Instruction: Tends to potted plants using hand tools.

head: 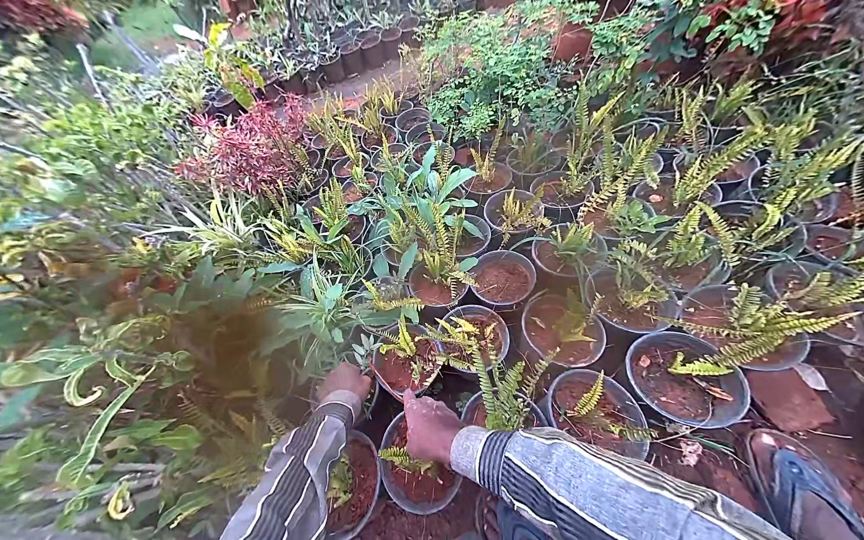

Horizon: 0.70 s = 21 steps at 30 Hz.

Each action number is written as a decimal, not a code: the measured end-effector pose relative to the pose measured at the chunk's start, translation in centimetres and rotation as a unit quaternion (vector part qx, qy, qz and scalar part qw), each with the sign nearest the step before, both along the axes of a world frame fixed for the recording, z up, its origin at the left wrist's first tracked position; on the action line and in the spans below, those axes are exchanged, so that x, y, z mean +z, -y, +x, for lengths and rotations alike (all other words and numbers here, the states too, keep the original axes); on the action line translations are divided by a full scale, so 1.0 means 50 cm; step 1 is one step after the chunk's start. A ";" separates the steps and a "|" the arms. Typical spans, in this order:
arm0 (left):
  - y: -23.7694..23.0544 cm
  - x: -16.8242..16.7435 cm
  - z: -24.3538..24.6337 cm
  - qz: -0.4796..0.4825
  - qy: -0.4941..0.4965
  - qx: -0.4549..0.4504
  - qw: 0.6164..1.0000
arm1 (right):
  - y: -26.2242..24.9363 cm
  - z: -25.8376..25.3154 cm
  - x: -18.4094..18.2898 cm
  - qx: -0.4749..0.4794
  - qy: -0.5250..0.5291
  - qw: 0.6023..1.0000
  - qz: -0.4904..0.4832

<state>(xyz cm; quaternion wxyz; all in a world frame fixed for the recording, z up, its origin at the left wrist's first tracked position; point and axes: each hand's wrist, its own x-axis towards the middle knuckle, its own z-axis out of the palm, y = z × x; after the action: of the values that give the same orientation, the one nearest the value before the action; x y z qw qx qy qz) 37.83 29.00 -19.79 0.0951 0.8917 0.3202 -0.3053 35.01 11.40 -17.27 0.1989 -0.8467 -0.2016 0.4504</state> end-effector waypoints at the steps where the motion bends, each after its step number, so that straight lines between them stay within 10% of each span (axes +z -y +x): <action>1: 0.005 0.006 -0.001 0.009 -0.009 -0.014 1.000 | -0.002 0.003 -0.004 -0.001 0.003 1.000 -0.003; 21: -0.068 0.056 -0.011 0.009 0.017 -0.017 1.000 | 0.121 -0.036 0.023 -0.017 -0.004 0.995 0.097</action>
<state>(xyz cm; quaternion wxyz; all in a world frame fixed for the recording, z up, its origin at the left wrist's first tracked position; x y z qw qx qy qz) 37.29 32.38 -17.01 0.0872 0.9028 0.3060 -0.2892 33.21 5.35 -16.10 0.2886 -0.8249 -0.2287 0.4290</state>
